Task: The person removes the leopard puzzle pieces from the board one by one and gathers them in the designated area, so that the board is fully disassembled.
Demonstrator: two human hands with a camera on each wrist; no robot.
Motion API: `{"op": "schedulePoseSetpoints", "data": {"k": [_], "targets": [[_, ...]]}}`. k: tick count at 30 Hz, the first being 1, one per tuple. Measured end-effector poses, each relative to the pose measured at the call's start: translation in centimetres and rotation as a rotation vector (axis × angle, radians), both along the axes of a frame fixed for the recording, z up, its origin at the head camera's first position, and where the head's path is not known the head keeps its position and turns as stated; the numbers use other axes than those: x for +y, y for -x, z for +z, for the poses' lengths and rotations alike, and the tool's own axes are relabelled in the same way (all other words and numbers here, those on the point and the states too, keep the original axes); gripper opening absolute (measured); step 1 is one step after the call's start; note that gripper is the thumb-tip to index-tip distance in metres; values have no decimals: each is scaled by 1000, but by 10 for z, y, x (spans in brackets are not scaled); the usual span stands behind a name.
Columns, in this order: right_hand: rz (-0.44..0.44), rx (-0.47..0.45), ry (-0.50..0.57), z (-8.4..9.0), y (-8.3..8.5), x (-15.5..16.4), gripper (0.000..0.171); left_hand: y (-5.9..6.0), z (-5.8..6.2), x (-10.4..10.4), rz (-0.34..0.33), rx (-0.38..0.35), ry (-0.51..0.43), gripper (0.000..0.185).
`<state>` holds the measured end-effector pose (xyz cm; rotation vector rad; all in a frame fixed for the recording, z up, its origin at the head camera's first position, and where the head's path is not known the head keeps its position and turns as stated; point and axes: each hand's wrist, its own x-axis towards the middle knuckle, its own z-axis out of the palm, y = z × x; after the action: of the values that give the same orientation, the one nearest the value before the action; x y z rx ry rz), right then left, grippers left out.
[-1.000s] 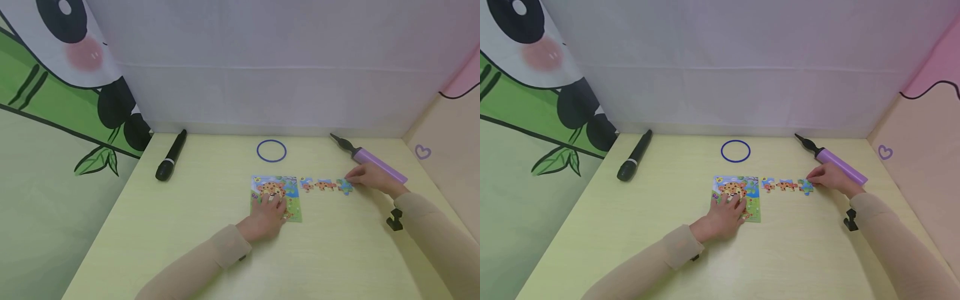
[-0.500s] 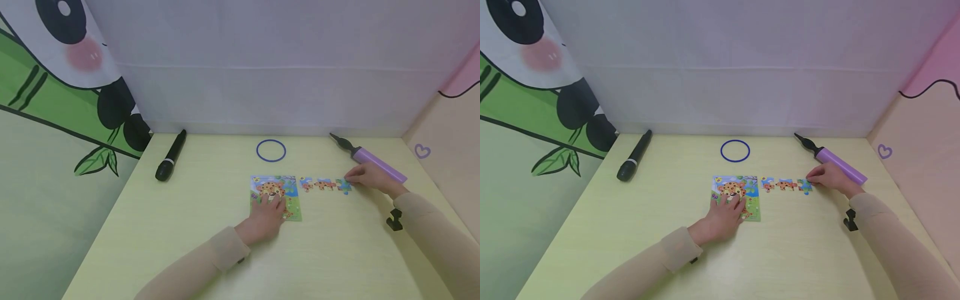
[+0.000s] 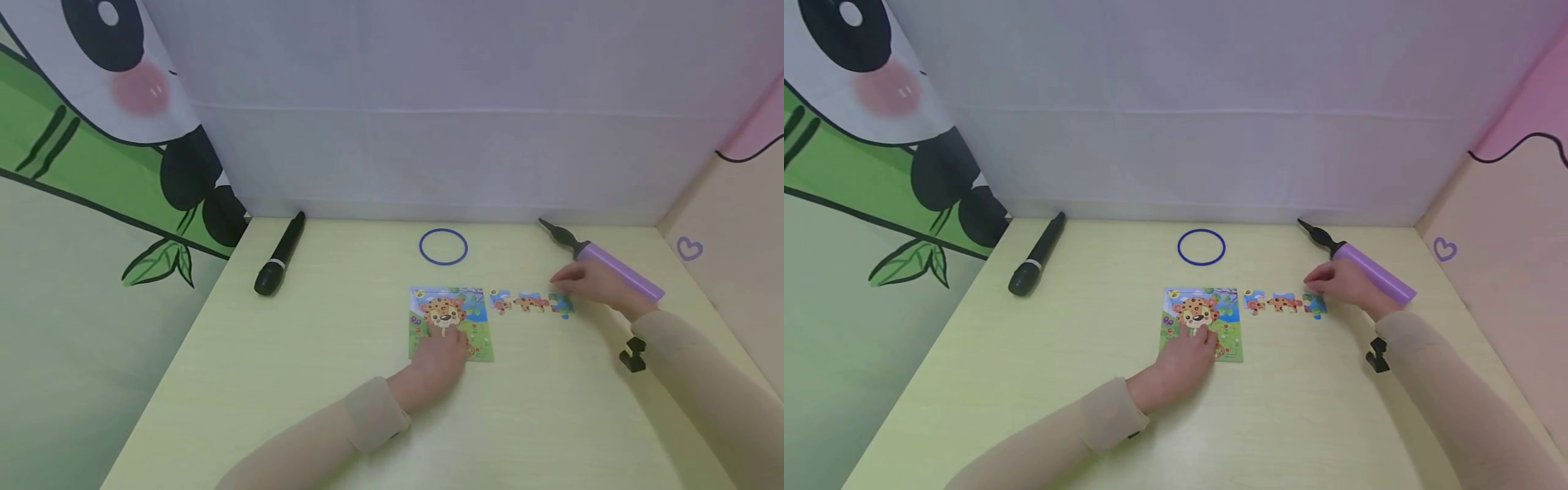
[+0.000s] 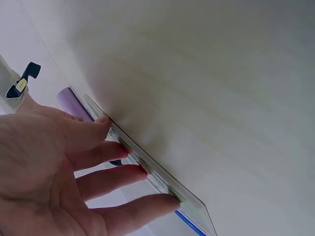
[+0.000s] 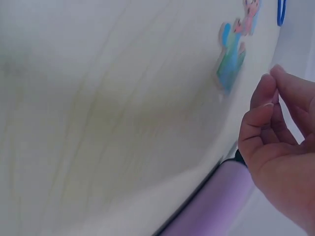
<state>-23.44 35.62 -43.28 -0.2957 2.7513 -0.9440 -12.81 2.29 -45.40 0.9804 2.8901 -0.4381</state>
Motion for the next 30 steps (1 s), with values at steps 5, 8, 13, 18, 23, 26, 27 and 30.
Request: {"op": "schedulePoseSetpoints", "data": {"k": [5,8,13,18,23,26,27,30], "targets": [[22,12,27,4,7,-17,26,1,1,0,-18,11,-15,37],[40,1,67,5,11,-27,26,1,2,-1,-17,3,-32,38],[54,-12,96,6,17,-43,23,-1,3,-2,3,-25,-64,42],[98,14,87,0,27,-59,18,-3,2,-1,19,-55,-55,45],[152,30,102,-3,33,-76,16,-2,2,0,29,-78,-82,43],[182,40,103,-2,34,-87,17,-1,1,1,24,-71,-109,41],[189,40,100,-1,35,-91,17,0,1,1,18,-61,-115,41],[196,14,100,-1,38,-101,18,2,0,0,-4,-33,-120,39]]}}
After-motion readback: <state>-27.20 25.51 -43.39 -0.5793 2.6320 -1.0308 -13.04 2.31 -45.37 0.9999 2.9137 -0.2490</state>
